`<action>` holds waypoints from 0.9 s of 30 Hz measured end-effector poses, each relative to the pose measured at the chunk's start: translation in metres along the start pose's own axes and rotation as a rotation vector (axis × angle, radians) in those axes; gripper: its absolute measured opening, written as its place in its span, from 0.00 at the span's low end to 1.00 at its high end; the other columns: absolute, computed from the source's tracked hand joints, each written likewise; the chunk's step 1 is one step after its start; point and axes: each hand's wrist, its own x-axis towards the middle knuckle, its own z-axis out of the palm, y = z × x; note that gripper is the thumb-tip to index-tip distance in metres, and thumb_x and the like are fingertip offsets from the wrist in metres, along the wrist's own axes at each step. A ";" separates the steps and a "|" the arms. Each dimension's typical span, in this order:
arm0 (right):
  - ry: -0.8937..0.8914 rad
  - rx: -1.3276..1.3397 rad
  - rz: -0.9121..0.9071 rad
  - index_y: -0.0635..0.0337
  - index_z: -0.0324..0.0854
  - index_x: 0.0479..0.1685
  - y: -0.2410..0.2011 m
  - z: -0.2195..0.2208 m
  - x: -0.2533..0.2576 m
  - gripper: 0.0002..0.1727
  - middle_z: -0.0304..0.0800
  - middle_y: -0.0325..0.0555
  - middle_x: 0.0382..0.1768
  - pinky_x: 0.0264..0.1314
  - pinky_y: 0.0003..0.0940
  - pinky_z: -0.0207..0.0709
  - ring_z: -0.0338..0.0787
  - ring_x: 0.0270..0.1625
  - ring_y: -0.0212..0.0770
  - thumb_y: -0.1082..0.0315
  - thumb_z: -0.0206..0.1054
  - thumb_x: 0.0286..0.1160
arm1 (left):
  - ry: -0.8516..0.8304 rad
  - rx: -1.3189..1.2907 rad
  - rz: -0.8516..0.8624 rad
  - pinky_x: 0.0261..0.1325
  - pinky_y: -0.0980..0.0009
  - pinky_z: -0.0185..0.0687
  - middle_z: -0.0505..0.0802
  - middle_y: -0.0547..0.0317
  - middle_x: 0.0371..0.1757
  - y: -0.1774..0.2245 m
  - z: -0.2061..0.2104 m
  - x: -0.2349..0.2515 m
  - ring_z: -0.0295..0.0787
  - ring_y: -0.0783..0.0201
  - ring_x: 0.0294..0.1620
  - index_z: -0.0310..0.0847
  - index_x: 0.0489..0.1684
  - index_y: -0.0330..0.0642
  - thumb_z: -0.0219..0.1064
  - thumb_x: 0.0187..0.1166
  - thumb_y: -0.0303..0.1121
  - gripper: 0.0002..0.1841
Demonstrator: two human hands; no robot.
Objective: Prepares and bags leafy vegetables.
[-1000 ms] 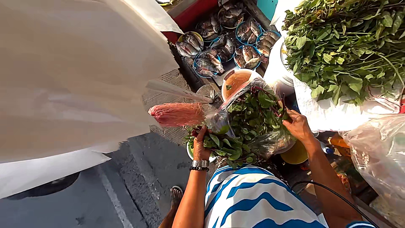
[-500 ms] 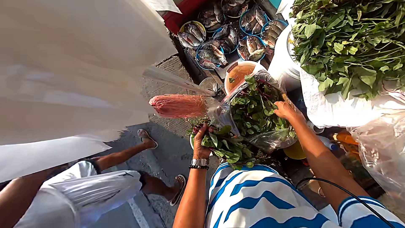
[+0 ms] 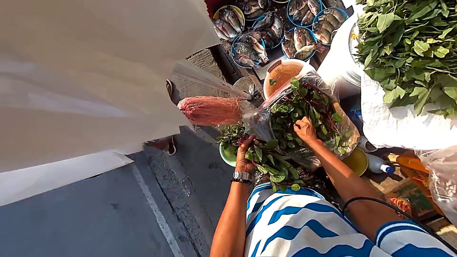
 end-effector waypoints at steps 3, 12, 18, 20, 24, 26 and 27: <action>0.072 0.389 0.004 0.69 0.91 0.50 0.012 -0.056 -0.006 0.12 0.88 0.61 0.55 0.68 0.54 0.77 0.87 0.60 0.55 0.66 0.69 0.82 | -0.070 0.017 0.077 0.32 0.72 0.91 0.94 0.53 0.31 0.007 -0.012 0.000 0.93 0.65 0.29 0.86 0.48 0.35 0.46 0.90 0.32 0.19; 0.024 -0.261 0.102 0.78 0.80 0.64 0.005 -0.097 -0.033 0.25 0.78 0.78 0.67 0.71 0.71 0.71 0.76 0.73 0.75 0.63 0.69 0.80 | -0.029 0.100 0.204 0.36 0.72 0.92 0.94 0.57 0.33 0.032 -0.015 -0.004 0.94 0.67 0.32 0.85 0.48 0.39 0.44 0.91 0.33 0.19; -0.285 -0.127 -0.011 0.68 0.77 0.74 -0.048 0.021 -0.023 0.29 0.80 0.69 0.71 0.73 0.66 0.72 0.79 0.75 0.68 0.53 0.66 0.83 | -0.014 0.120 0.173 0.34 0.72 0.92 0.93 0.57 0.29 0.044 -0.010 -0.001 0.93 0.68 0.29 0.85 0.48 0.38 0.45 0.92 0.35 0.19; -0.243 -0.154 0.020 0.69 0.67 0.80 -0.055 0.053 -0.018 0.35 0.75 0.74 0.73 0.72 0.70 0.70 0.75 0.76 0.74 0.58 0.69 0.78 | -0.006 0.129 0.143 0.33 0.71 0.92 0.92 0.57 0.28 0.039 -0.012 0.000 0.93 0.67 0.28 0.85 0.49 0.37 0.47 0.92 0.36 0.18; -0.200 -0.162 0.059 0.68 0.59 0.86 -0.051 0.053 -0.010 0.36 0.78 0.75 0.71 0.62 0.69 0.77 0.83 0.67 0.75 0.65 0.67 0.80 | 0.008 0.091 0.033 0.31 0.70 0.91 0.93 0.54 0.29 0.021 -0.012 0.003 0.92 0.65 0.27 0.85 0.47 0.36 0.46 0.91 0.35 0.19; -0.243 -0.126 0.071 0.65 0.59 0.86 -0.044 0.025 -0.004 0.36 0.84 0.73 0.65 0.61 0.70 0.78 0.87 0.63 0.74 0.67 0.66 0.80 | -0.001 0.048 -0.014 0.29 0.70 0.91 0.93 0.52 0.29 0.009 -0.008 0.009 0.93 0.64 0.26 0.85 0.46 0.34 0.47 0.90 0.33 0.18; -0.267 -0.084 0.067 0.64 0.64 0.83 -0.037 0.011 0.001 0.32 0.86 0.72 0.62 0.63 0.71 0.77 0.87 0.64 0.73 0.67 0.67 0.80 | -0.029 0.044 -0.041 0.29 0.71 0.90 0.93 0.52 0.29 0.002 -0.005 0.013 0.92 0.64 0.26 0.85 0.47 0.34 0.48 0.90 0.32 0.18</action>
